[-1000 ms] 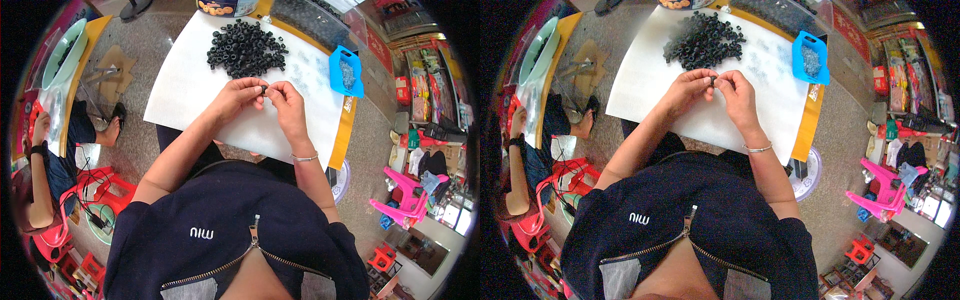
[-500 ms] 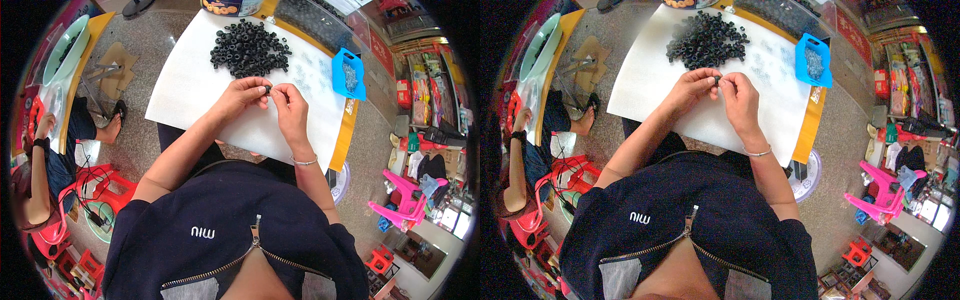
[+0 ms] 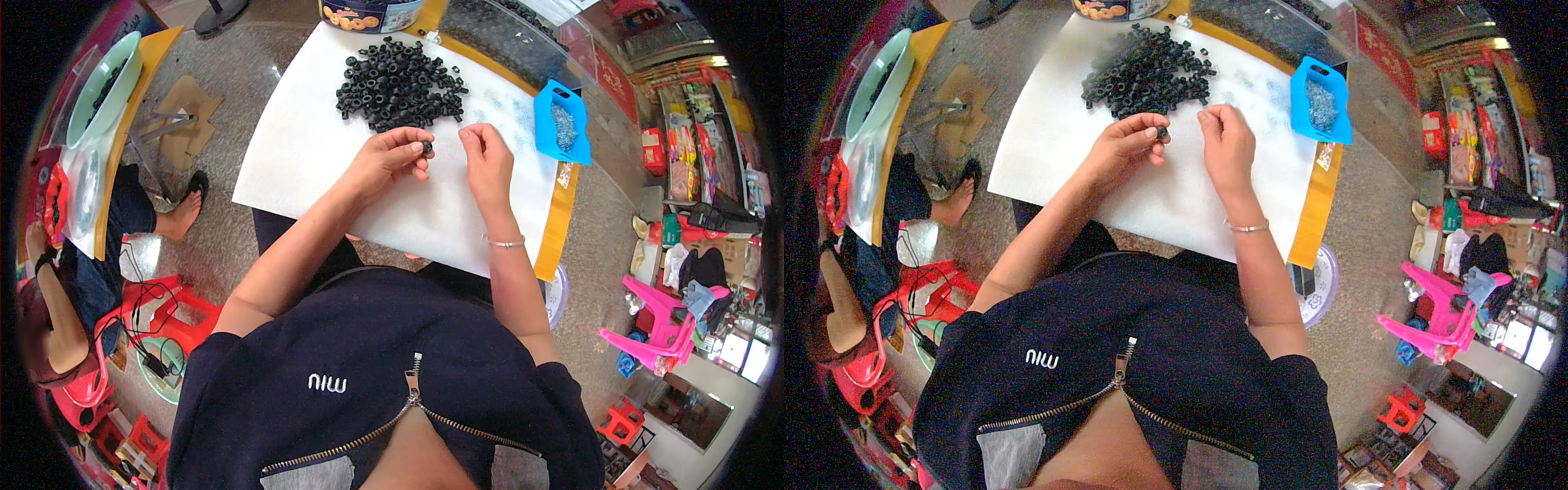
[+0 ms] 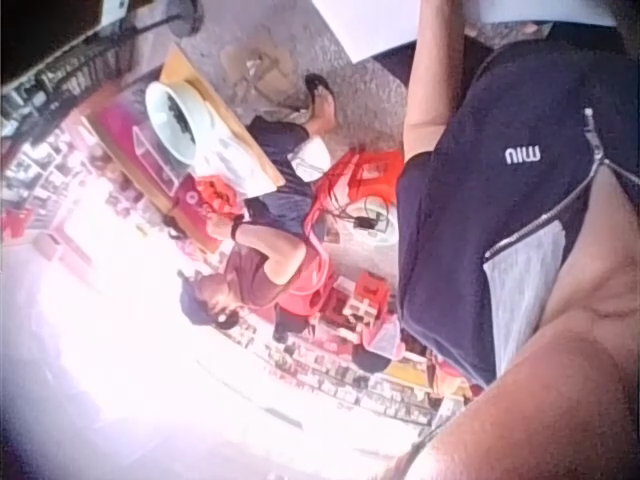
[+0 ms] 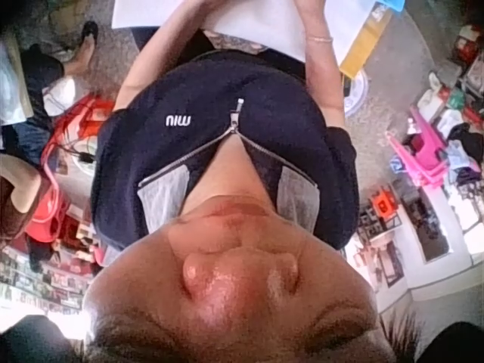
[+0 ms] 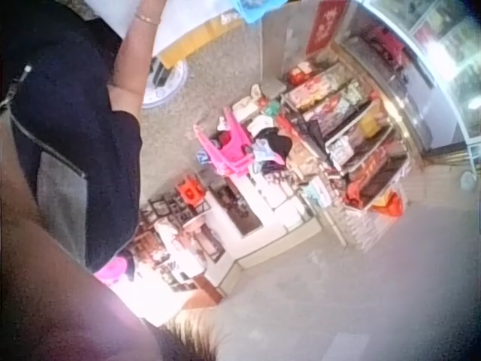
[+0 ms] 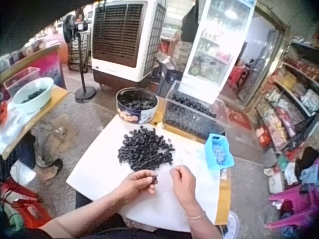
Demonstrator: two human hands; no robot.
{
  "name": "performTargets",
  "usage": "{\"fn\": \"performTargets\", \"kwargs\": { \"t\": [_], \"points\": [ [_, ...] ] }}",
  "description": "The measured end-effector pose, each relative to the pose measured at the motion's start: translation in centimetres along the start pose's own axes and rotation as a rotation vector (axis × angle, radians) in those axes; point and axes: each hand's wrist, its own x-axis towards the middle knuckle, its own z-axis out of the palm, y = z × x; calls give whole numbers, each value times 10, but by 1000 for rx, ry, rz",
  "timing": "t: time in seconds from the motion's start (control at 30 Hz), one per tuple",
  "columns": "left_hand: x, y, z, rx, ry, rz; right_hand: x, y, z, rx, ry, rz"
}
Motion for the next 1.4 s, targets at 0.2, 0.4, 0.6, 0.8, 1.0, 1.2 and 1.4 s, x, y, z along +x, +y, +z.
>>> {"fn": "performTargets", "kwargs": {
  "t": [0.2,0.4,0.6,0.8,1.0,1.2,1.4],
  "points": [
    [-1,2,3,13,4,-23,38,14,3,-781,187,-463],
    [-4,4,4,-23,6,-29,34,15,7,-616,134,-404],
    [-3,6,5,-72,36,-25,-13,-29,12,60,-76,-103],
    [-1,2,-5,-124,-24,18,-29,-37,19,-21,-83,-194],
    [-2,2,-4,-136,-46,27,-33,-39,18,23,-71,-148],
    [-2,1,-4,-101,-19,22,-33,-40,16,-70,-66,-266],
    [-2,-1,-2,-70,3,30,-30,-40,15,-360,-54,-593]
  ]
}}
